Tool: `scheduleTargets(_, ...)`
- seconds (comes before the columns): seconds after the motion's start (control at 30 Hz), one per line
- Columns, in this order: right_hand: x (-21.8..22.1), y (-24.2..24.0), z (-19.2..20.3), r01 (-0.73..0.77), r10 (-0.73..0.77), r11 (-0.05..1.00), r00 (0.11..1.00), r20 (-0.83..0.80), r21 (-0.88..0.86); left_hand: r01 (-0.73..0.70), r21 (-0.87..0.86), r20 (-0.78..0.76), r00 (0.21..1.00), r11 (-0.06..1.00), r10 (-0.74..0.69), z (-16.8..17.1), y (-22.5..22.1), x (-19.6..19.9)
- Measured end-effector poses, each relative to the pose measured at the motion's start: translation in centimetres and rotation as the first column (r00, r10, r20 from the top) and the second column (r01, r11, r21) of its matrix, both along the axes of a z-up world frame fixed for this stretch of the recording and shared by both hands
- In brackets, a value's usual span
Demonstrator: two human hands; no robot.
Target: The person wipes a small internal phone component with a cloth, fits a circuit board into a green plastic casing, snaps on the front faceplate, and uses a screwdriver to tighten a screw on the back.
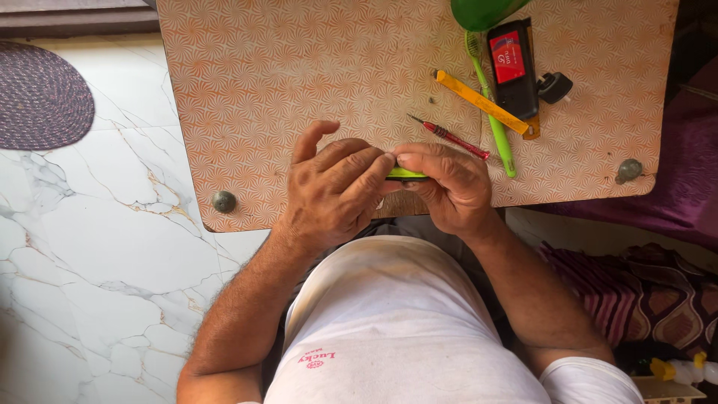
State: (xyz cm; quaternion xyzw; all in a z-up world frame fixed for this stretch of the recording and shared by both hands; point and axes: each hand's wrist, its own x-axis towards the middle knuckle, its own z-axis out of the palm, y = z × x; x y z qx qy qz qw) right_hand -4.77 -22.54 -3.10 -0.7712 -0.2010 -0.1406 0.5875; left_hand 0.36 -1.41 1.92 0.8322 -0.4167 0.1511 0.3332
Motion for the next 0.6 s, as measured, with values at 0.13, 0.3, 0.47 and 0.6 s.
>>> scheduleTargets(0.13, 0.3, 0.1, 0.4, -0.030, 0.030, 0.999, 0.999, -0.011, 0.017, 0.045, -0.064, -0.010, 0.999, 0.997, -0.046, -0.5, -0.1, 0.7)
scheduleTargets(0.3, 0.2, 0.0, 0.5, -0.027, 0.027, 0.999, 1.000, -0.001, 0.021, 0.097, -0.136, -0.023, 0.995, 0.986, -0.101, -1.2, -0.5, 0.9)
scheduleTargets(0.47, 0.2, -0.2, 0.3, -0.029, 0.029, 1.000, 0.999, -0.017, 0.012, 0.118, -0.172, -0.024, 0.992, 0.978, -0.124, -1.7, -0.7, 1.2)
scheduleTargets(0.6, 0.2, -0.1, 0.3, -0.031, 0.032, 0.999, 0.999, -0.026, 0.025, 0.105, -0.199, -0.020, 0.994, 0.974, -0.111, -1.2, -0.6, 1.2)
